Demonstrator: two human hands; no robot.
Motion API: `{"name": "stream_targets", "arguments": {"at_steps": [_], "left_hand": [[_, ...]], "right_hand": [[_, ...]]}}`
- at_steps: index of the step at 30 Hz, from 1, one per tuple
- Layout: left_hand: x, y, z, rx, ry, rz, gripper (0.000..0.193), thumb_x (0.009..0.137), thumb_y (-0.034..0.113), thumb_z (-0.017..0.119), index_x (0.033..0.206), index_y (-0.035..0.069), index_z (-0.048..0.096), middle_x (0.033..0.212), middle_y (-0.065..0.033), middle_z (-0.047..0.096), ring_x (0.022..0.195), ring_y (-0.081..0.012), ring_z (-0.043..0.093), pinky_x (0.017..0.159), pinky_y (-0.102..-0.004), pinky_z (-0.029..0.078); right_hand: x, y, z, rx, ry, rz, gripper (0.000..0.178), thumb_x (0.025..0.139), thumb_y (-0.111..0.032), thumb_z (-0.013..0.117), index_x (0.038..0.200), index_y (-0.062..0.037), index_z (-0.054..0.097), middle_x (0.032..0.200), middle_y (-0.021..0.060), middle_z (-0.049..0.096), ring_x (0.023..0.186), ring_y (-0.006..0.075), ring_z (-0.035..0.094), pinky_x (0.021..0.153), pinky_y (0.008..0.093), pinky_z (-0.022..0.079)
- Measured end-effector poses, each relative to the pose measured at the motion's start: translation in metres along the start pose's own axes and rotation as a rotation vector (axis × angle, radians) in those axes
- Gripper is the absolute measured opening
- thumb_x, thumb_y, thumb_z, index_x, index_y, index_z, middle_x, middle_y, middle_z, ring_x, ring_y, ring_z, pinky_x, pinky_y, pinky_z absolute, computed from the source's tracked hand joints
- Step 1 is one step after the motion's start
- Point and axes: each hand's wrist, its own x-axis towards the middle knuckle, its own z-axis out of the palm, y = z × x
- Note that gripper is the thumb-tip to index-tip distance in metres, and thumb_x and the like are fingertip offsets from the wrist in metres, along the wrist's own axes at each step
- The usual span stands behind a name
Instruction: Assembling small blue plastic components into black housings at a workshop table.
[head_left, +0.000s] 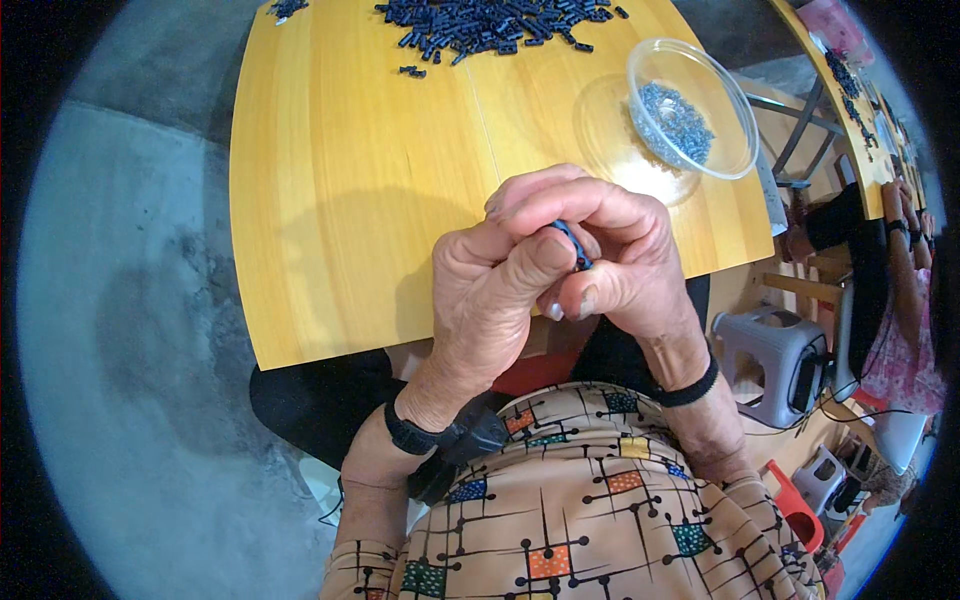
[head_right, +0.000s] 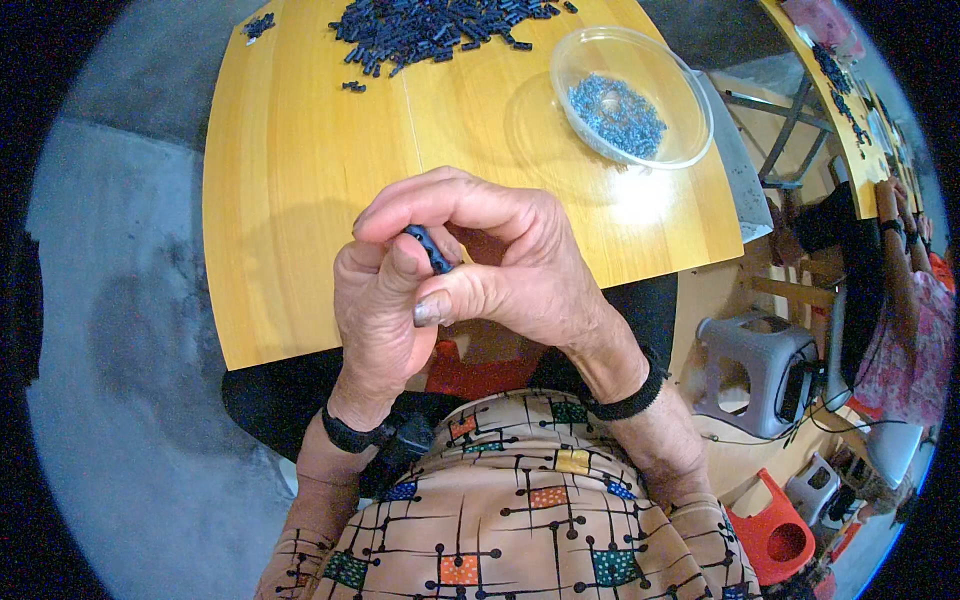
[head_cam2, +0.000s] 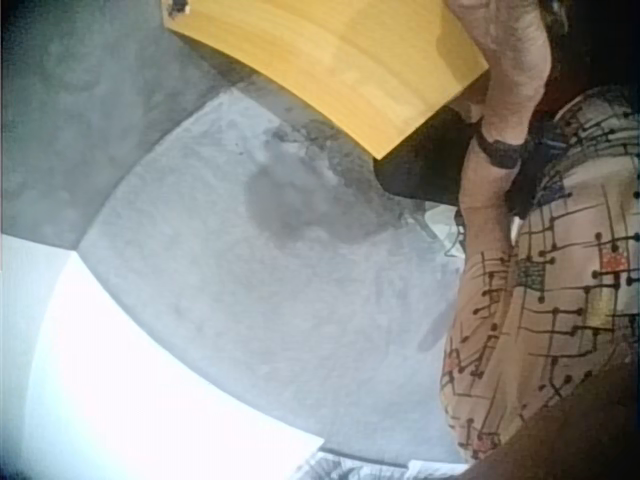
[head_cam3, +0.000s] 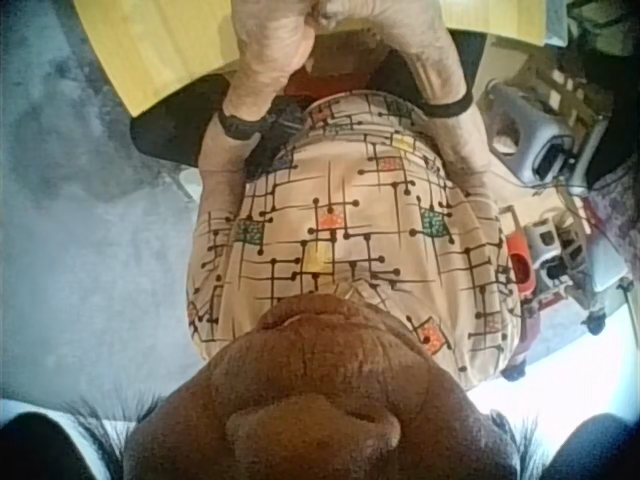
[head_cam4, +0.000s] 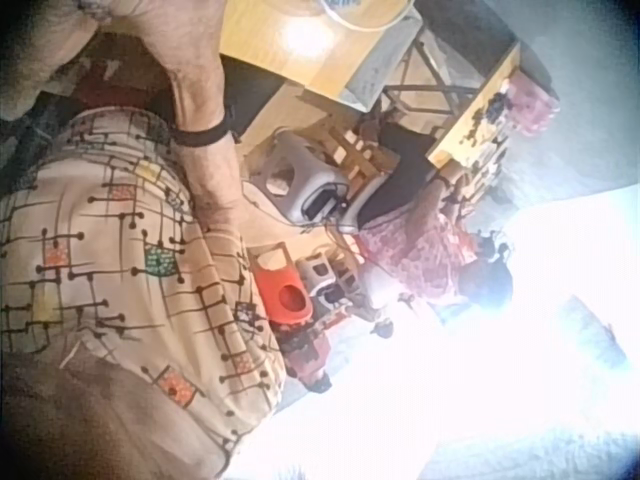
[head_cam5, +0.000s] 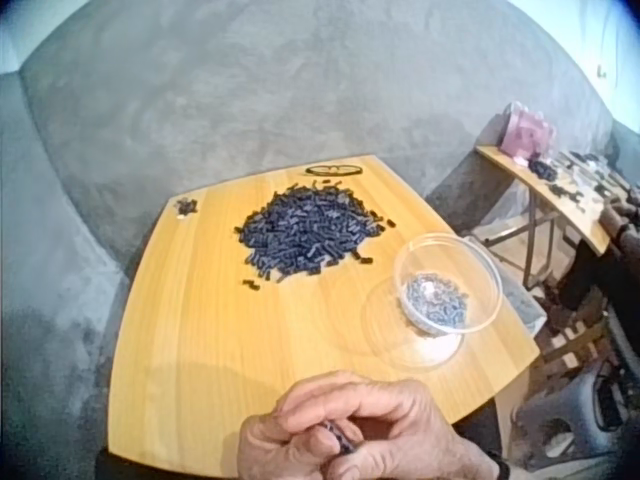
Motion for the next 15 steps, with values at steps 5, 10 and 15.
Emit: {"name": "stream_targets", "arguments": {"at_steps": [5, 10, 15], "left_hand": [[0.0, 0.0, 0.003, -0.009, 0.027, 0.027, 0.019, 0.083, 0.019, 0.067, 0.089, 0.001, 0.066, 0.082, -0.0034, 0.063, 0.067, -0.0063, 0.053, 0.057, -0.017, 0.043], [0.0, -0.001, 0.01, -0.025, 0.042, 0.012, 0.018, 0.083, 0.018, 0.066, 0.09, 0.002, 0.066, 0.081, -0.0041, 0.062, 0.068, -0.0078, 0.054, 0.055, -0.018, 0.042], [-0.004, -0.002, 0.018, -0.125, 0.085, 0.019, 0.017, 0.083, 0.017, 0.067, 0.09, 0.002, 0.066, 0.082, -0.0061, 0.061, 0.068, -0.0096, 0.055, 0.05, -0.0191, 0.041]], "right_hand": [[0.001, -0.015, 0.006, -0.105, 0.006, 0.079, 0.042, 0.072, -0.02, 0.073, 0.108, -0.0007, 0.061, 0.105, 0.0095, 0.06, 0.101, 0.0193, 0.056, 0.092, 0.0313, 0.041], [0.002, -0.007, -0.002, -0.239, -0.035, -0.074, 0.036, 0.074, -0.023, 0.071, 0.101, -0.0005, 0.062, 0.102, 0.0105, 0.061, 0.097, 0.0202, 0.057, 0.087, 0.0314, 0.044], [-0.001, -0.006, 0.005, -0.153, -0.004, -0.083, 0.032, 0.074, -0.021, 0.072, 0.097, 0.0007, 0.063, 0.098, 0.0108, 0.062, 0.093, 0.0198, 0.058, 0.084, 0.0304, 0.045]]}}
